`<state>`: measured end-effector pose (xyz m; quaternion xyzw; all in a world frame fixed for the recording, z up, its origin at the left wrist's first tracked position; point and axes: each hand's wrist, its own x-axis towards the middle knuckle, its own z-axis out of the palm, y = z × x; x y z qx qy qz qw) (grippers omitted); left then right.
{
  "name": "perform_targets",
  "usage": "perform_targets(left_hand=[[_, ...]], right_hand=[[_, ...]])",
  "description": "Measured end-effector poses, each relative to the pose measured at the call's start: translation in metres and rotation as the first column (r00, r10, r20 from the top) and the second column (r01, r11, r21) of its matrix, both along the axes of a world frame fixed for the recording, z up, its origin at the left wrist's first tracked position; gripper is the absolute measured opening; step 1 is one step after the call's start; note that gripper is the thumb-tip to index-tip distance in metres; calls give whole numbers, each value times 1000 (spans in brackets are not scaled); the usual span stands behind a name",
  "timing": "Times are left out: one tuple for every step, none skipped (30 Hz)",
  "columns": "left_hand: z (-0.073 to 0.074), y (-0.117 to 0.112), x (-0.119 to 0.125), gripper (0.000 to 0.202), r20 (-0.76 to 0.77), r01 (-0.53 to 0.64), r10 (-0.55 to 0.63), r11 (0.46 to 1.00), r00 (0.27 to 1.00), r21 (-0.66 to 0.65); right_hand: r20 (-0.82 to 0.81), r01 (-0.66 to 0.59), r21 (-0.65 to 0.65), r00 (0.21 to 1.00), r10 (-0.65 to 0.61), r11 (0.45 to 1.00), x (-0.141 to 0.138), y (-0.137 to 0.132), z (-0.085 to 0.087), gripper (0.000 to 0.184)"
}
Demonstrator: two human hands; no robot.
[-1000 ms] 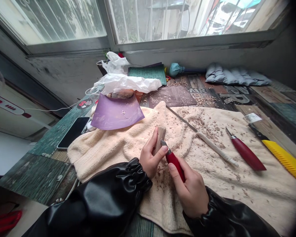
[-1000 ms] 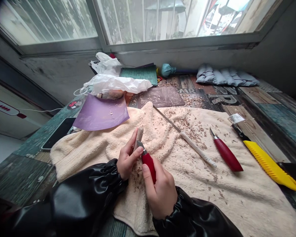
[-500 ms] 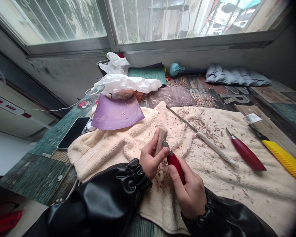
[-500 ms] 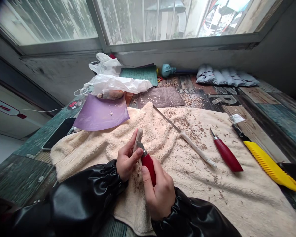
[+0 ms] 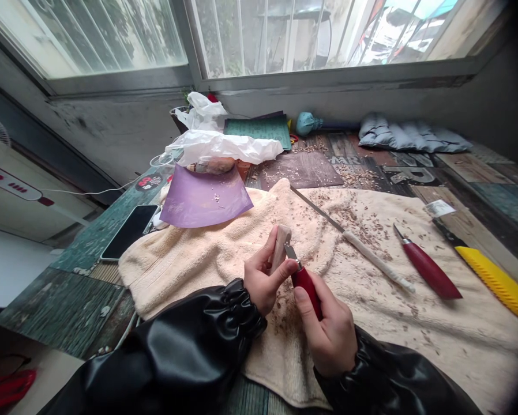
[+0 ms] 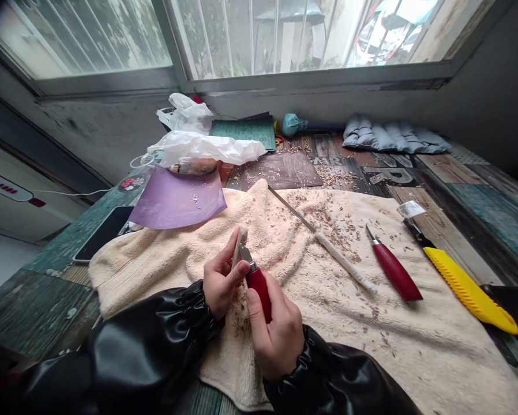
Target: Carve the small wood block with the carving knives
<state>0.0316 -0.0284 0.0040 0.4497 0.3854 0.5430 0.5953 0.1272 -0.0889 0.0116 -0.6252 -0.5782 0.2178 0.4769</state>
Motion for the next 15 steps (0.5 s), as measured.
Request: perform_targets(left_hand=[[0,0,0,63,0,1,-1,1000,1000,-4],[0,0,0,64,-2,2,-2,1000,1000,-6],[0,0,0,64,-7,1,-1,1000,1000,-5],[1,0,0,65,-16,-2,2,1000,1000,-4],[1,0,0,65,-28,-8,8,1000,1000,-4],[1,0,1,65,-41,-16,16,1000,999,-4],[1,0,1,65,-54,-22,22,1000,998,-2],[1,-1,1,64,-68,-23,22,1000,997,-1],[1,-1,1,63,-79,-20,20,1000,997,2],[1,-2,1,63,-89,-15,16,1000,996,8],[0,-2,2,62,-98,-11,12,1000,995,13],[0,-2,2,62,-103,-10,11,1000,995,15],[0,-2,1,61,-106,-11,12,1000,994,13],[0,-1,1,61,-104,-13,13,1000,994,7],[-1,0,1,60,-96,-13,12,1000,995,-7]], right_hand=[[-9,2,1,1000,-2,1000,0,0,0,32],[-17,5,0,1000,-5,1000,-1,1,0,33],[-23,9,-3,1000,-9,1000,-2,1,0,33],[-27,13,-6,1000,-13,1000,-2,1,0,33],[-30,18,-9,999,-18,1000,-3,2,0,32],[-34,22,-12,999,-23,1000,-4,3,1,32],[-41,26,-18,999,-27,999,-4,3,1,32],[-50,30,-27,998,-31,999,-5,4,2,32],[-61,33,-37,998,-35,999,-5,5,2,33],[-74,32,-48,997,-35,998,-5,6,2,34],[-86,25,-58,996,-30,998,-4,7,3,34],[-96,15,-64,995,-21,998,-4,7,3,35],[-102,5,-64,995,-12,998,-3,8,3,36],[-104,-4,-60,995,-2,998,-2,8,4,37],[-102,-12,-55,995,6,998,0,8,4,37]])
